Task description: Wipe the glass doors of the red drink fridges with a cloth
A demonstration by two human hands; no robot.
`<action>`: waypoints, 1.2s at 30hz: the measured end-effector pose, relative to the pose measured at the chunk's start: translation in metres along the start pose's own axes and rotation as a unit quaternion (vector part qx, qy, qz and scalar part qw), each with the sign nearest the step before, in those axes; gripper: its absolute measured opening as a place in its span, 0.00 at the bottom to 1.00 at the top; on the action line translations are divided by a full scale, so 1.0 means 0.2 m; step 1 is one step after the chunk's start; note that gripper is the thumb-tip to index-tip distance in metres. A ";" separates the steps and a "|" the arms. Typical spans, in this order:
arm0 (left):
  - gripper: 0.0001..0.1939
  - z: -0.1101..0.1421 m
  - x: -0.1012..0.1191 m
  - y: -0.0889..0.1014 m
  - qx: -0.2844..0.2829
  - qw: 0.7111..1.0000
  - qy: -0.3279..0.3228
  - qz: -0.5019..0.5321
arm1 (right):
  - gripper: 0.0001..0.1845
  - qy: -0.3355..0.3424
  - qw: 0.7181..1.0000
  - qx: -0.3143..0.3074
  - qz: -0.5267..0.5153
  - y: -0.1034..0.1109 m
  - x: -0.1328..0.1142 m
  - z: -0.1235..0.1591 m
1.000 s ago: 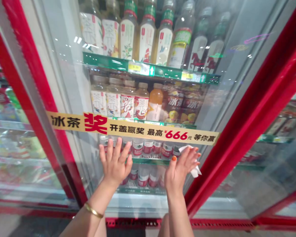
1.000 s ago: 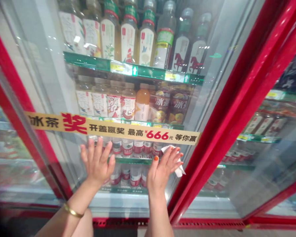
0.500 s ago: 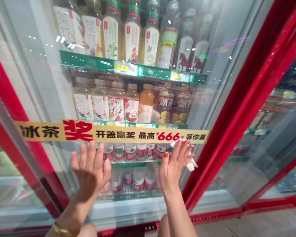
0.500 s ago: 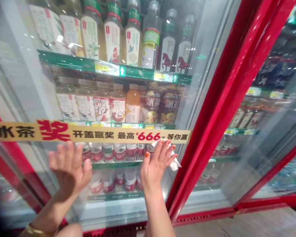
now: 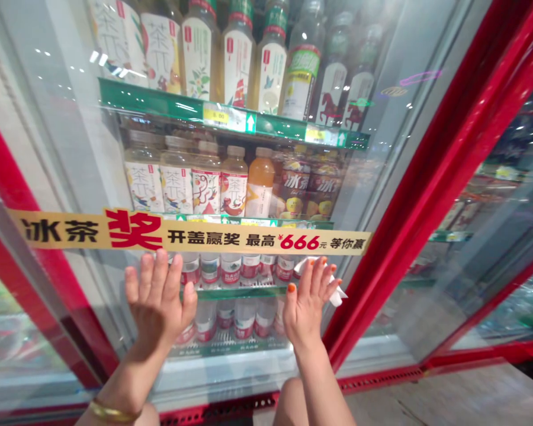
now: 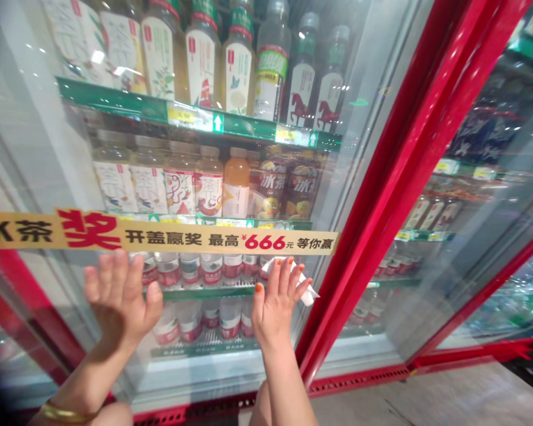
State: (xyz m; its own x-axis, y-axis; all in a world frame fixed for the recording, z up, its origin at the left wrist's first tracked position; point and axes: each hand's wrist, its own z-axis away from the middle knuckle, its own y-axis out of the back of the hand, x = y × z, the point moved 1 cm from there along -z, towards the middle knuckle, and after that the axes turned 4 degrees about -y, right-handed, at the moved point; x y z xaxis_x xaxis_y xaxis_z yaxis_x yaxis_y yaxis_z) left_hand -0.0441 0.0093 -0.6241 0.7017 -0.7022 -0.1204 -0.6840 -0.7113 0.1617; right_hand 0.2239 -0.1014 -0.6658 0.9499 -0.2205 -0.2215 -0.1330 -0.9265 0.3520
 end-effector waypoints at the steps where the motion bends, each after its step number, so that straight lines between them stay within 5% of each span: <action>1: 0.44 -0.01 0.00 0.00 0.001 1.000 -0.006 0.002 | 0.42 -0.012 1.000 -0.004 -0.003 0.00 -0.06 -0.05; 4: 0.43 -0.01 0.00 0.01 0.012 0.999 -0.033 -0.005 | 0.42 0.076 0.996 -0.053 -0.001 0.00 -0.24 0.01; 7: 0.44 -0.01 0.01 0.04 0.022 0.999 -0.036 0.000 | 0.42 0.187 0.978 -0.092 0.002 -0.01 -0.24 0.21; 9: 0.45 -0.01 0.01 0.04 0.003 0.999 -0.032 0.008 | 0.43 0.147 0.986 -0.078 0.008 0.01 -0.11 0.25; 12: 0.44 -0.01 0.02 0.01 -0.004 0.999 -0.049 -0.004 | 0.42 -0.027 0.999 -0.025 0.009 0.05 0.05 0.08; 15: 0.43 0.00 0.02 -0.03 0.019 0.998 -0.055 -0.015 | 0.42 -0.080 0.997 0.002 0.004 0.05 -0.02 -0.10; 18: 0.44 0.01 0.01 -0.05 0.021 0.999 -0.049 -0.009 | 0.43 0.046 0.998 -0.034 0.011 0.01 -0.19 -0.03; 21: 0.43 0.01 0.01 -0.05 0.019 0.999 -0.043 -0.011 | 0.42 0.146 0.988 -0.036 0.022 -0.02 -0.21 0.21; 24: 0.40 0.00 0.03 -0.04 0.022 0.999 -0.044 -0.015 | 0.42 0.019 0.999 -0.015 0.041 0.00 -0.06 0.27; 26: 0.40 -0.02 0.04 -0.04 0.020 0.999 -0.048 -0.017 | 0.42 -0.088 0.996 -0.003 0.021 0.01 -0.01 0.15; 28: 0.41 -0.04 0.06 -0.04 0.020 0.998 -0.050 -0.018 | 0.43 -0.117 0.993 0.003 -0.011 0.01 -0.07 0.01; 30: 0.41 -0.05 0.07 -0.03 0.022 0.999 -0.048 -0.014 | 0.45 -0.061 0.998 -0.016 -0.025 -0.01 -0.21 -0.05; 33: 0.41 -0.04 0.06 0.01 0.023 0.999 -0.043 0.009 | 0.47 0.113 0.991 -0.061 -0.025 -0.04 -0.38 0.08; 36: 0.42 0.01 -0.01 0.06 0.012 0.999 -0.039 0.017 | 0.45 0.167 0.984 -0.057 -0.009 -0.05 -0.33 0.25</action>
State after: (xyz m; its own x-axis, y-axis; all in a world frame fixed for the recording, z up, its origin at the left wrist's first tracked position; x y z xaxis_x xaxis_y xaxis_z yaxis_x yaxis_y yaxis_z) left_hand -0.0535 0.0020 -0.6234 0.6607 -0.7258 -0.1914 -0.7127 -0.6866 0.1433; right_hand 0.1489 -0.0934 -0.7005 0.9943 -0.0742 0.0760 -0.1009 -0.8845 0.4555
